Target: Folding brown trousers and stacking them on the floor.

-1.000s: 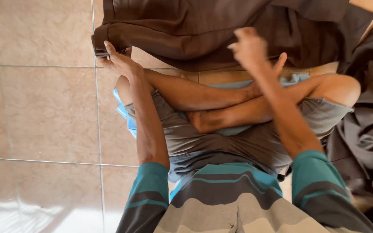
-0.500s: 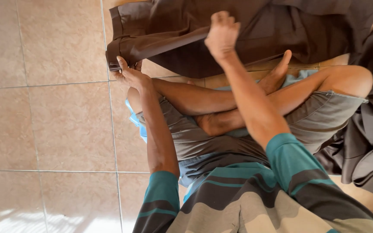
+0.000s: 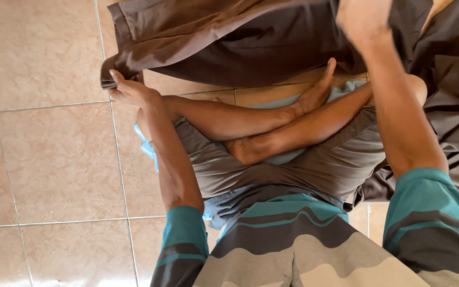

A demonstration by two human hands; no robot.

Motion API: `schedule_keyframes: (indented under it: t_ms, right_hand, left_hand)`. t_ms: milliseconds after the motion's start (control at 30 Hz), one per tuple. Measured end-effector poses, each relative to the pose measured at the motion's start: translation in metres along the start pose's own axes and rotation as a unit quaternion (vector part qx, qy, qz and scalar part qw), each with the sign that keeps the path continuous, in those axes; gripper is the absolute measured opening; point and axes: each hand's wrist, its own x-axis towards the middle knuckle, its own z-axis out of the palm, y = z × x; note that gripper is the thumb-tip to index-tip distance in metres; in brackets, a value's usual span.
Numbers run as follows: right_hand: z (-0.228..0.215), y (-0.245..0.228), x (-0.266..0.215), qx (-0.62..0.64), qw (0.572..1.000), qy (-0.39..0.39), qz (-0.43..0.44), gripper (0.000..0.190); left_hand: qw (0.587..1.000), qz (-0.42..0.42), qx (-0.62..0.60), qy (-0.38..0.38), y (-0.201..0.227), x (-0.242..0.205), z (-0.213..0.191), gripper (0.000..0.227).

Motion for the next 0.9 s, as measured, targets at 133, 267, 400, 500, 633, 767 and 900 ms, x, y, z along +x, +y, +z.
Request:
schedule_keyframes:
  t_ms: [133, 267, 400, 500, 633, 767, 900]
  right_hand:
    - [0.101, -0.063, -0.078, 0.106, 0.981, -0.121, -0.109, 0.024]
    - [0.076, -0.066, -0.073, 0.187, 0.978, -0.081, -0.036, 0.036]
    - [0.042, -0.072, -0.072, 0.127, 0.99, -0.026, -0.057, 0.041]
    - [0.032, -0.075, -0.069, 0.102, 0.99, 0.0, -0.095, 0.024]
    - [0.045, -0.075, -0.074, 0.154, 0.985, -0.011, -0.083, 0.022]
    - [0.032, -0.078, -0.074, 0.166, 0.984, -0.026, -0.06, 0.029]
    - [0.038, -0.086, -0.071, 0.145, 0.985, -0.044, -0.086, 0.023]
  left_hand:
    - [0.996, -0.027, 0.083, 0.003, 0.007, 0.0, 0.007, 0.092]
    - [0.998, -0.016, 0.053, 0.019, -0.005, 0.008, 0.001, 0.065]
    - [0.994, -0.03, 0.071, 0.071, 0.002, 0.002, 0.004, 0.048]
    - [0.992, -0.036, 0.086, 0.083, 0.004, 0.002, 0.004, 0.048]
    - [0.992, -0.029, 0.087, 0.084, 0.007, -0.005, 0.007, 0.044]
    - [0.992, -0.026, 0.085, 0.084, -0.002, 0.009, 0.004, 0.042]
    - [0.993, -0.017, 0.073, 0.089, -0.005, 0.014, 0.002, 0.038]
